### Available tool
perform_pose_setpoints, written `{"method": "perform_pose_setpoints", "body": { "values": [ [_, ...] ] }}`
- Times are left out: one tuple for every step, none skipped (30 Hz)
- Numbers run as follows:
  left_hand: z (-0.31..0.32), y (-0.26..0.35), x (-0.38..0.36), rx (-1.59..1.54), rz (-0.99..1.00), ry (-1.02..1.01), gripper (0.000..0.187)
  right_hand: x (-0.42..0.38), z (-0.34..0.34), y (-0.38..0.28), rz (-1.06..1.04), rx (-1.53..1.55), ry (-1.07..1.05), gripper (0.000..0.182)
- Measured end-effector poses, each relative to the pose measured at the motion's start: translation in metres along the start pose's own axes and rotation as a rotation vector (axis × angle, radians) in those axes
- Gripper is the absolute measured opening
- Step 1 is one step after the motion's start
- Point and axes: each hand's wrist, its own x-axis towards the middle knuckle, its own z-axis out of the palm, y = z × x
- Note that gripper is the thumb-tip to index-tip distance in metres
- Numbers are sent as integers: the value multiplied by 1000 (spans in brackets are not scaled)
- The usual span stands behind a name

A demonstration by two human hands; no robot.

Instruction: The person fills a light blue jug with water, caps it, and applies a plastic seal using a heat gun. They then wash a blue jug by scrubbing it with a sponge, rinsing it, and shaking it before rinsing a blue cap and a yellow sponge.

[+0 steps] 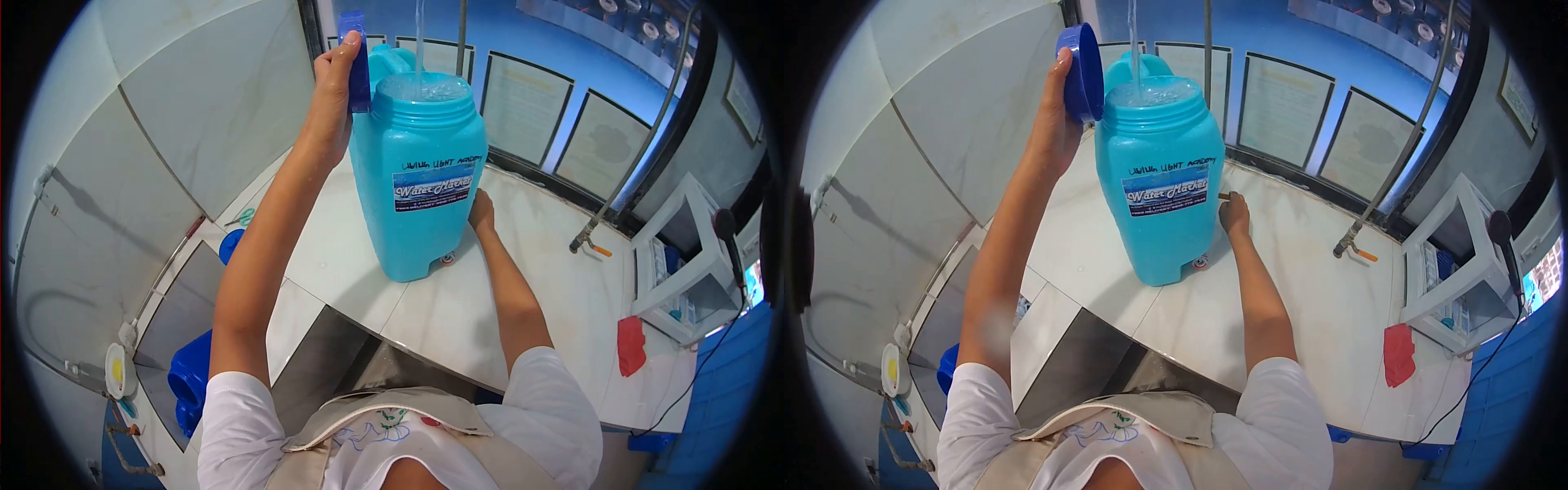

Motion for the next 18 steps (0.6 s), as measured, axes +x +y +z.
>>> {"method": "perform_pose_setpoints", "body": {
  "values": [
    [0,-2,2,52,30,3,93,-4,3,1,50,102,13,31],
    [0,-3,3,51,28,-4,93,-7,5,2,100,204,26,35],
    [1,-4,3,40,27,2,94,-7,2,-2,143,274,26,39],
    [1,-4,3,28,25,9,94,-5,-1,-7,147,273,28,39],
    [0,-4,3,28,24,4,94,-3,-5,-12,143,271,50,38],
    [0,-3,2,23,21,2,94,1,-5,-13,137,268,71,36],
    [1,-2,2,18,17,0,94,5,-6,-14,139,266,73,36],
    [1,-1,1,17,16,-1,94,9,-6,-15,112,241,70,35],
    [2,-1,0,21,19,4,93,13,-7,-17,82,215,66,34],
    [2,1,0,24,24,11,93,16,-8,-19,79,213,68,34],
    [1,1,1,23,26,12,93,19,-9,-21,56,235,71,32],
    [1,0,1,22,24,14,92,21,-13,-25,32,257,73,30],
    [1,0,2,21,22,16,91,21,-16,-29,29,256,74,30],
    [0,-1,2,20,24,17,91,22,-20,-32,-32,294,62,28],
    [1,1,2,9,21,11,91,23,-21,-32,-93,331,49,27],
    [1,2,1,-1,18,5,90,25,-21,-32,-97,329,49,27],
    [2,3,0,-2,21,7,90,28,-20,-33,-100,415,17,26],
    [2,4,-1,-11,17,9,90,33,-16,-31,-104,500,-17,24]
  ]
}}
